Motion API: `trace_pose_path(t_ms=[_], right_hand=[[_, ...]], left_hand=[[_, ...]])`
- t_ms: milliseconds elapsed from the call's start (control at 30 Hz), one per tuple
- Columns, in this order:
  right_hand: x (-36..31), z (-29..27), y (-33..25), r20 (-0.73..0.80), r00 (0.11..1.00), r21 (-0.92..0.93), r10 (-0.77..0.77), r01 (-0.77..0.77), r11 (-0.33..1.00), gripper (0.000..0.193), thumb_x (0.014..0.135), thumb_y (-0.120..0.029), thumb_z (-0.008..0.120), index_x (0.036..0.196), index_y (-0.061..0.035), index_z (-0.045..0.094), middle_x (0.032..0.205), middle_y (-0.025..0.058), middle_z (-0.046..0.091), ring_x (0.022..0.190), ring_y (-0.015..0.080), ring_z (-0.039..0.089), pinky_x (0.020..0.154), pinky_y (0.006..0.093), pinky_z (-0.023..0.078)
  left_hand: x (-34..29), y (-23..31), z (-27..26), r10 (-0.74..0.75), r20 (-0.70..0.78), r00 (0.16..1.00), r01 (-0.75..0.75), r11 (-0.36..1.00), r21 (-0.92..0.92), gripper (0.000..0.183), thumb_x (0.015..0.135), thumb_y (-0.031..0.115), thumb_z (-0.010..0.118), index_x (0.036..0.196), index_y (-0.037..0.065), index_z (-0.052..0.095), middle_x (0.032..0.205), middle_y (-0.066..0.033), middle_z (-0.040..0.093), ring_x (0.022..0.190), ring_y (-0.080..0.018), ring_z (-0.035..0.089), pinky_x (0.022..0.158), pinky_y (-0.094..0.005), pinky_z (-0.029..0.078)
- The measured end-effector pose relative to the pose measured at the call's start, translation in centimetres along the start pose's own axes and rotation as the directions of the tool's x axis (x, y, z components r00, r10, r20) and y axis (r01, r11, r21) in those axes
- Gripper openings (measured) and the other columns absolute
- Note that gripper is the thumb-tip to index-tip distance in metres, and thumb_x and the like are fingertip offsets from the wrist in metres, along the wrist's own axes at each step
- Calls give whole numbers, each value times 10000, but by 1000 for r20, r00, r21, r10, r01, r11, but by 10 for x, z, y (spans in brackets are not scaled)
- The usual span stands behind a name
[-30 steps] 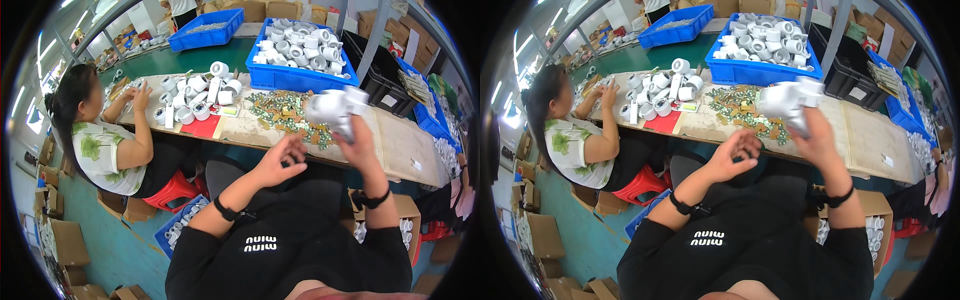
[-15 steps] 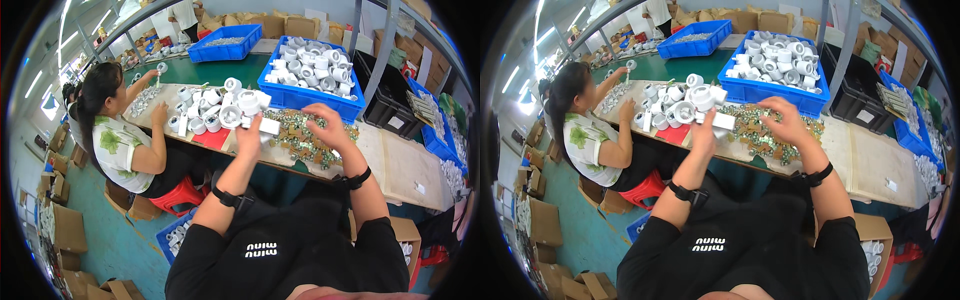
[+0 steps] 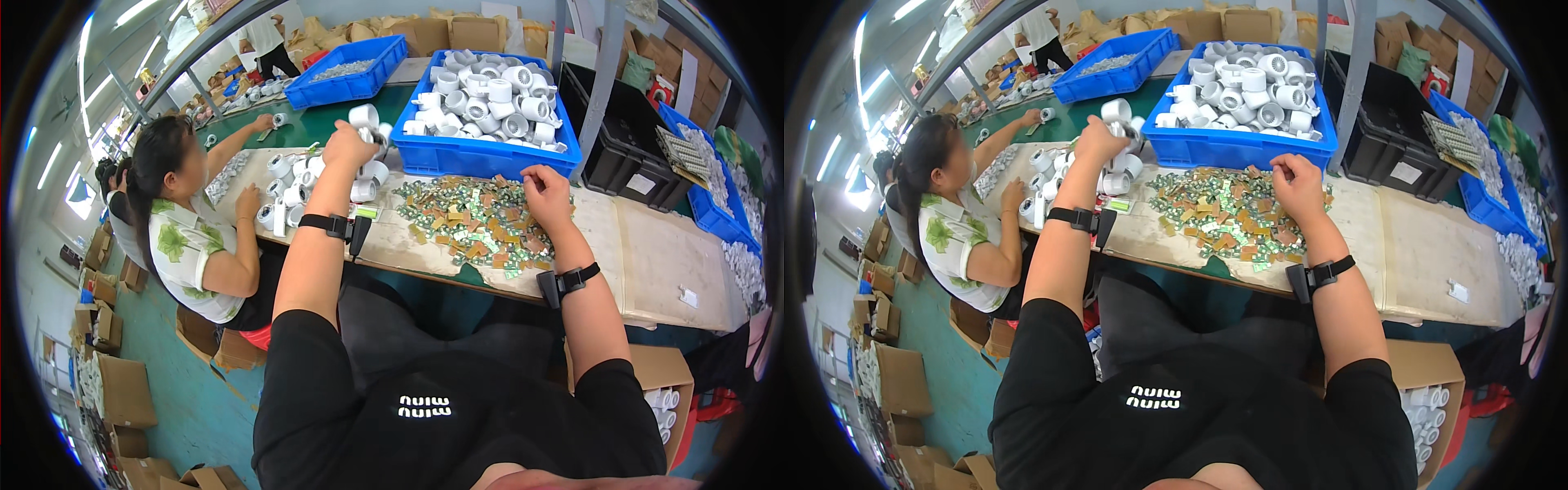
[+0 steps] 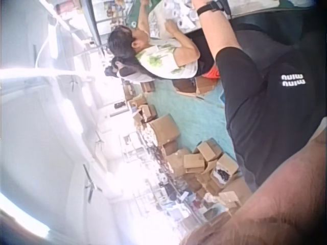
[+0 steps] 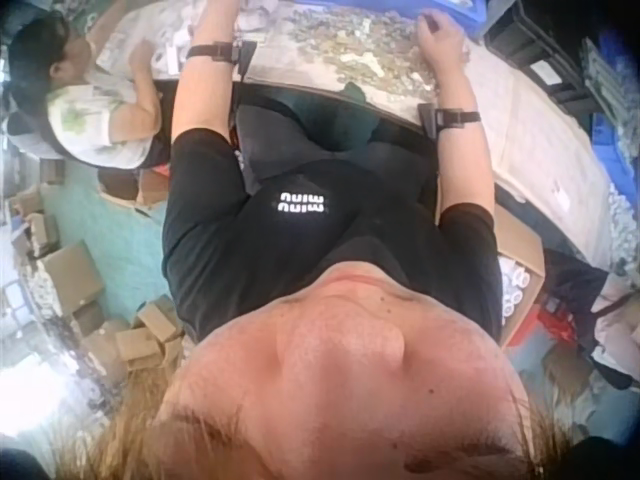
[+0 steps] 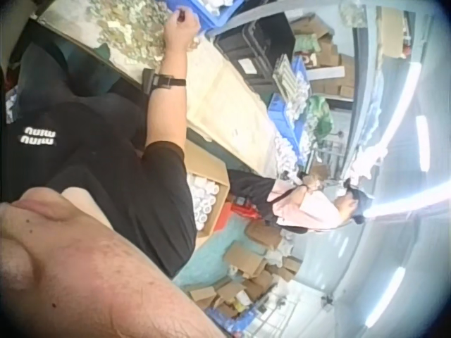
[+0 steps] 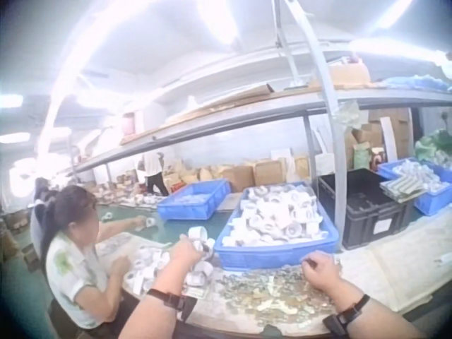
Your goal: The recorder is assembling small plastic housing components and electronic boards at a factory workbench.
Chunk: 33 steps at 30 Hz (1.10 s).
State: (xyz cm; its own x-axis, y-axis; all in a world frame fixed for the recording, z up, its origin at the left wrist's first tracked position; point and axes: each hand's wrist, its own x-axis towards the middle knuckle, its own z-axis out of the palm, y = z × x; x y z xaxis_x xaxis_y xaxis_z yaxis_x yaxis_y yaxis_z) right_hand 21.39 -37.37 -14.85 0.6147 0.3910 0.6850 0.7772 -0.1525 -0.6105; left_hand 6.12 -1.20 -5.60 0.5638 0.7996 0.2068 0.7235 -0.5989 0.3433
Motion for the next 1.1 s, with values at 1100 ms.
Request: trace_pose_path(t_ms=[1100], right_hand=[[-90, -283, 52, -614, 725, -753, 312, -656, 41, 687, 772, -243, 732, 1438, -176, 579, 1390, 161, 585, 1277, 419, 516, 1073, 527, 441]], left_hand=[[-62, -49, 57, 479, -380, 792, -449, 877, 168, 689, 898, 377, 734, 1449, 37, 500, 1359, -246, 531, 1261, -452, 489, 1044, -569, 418]])
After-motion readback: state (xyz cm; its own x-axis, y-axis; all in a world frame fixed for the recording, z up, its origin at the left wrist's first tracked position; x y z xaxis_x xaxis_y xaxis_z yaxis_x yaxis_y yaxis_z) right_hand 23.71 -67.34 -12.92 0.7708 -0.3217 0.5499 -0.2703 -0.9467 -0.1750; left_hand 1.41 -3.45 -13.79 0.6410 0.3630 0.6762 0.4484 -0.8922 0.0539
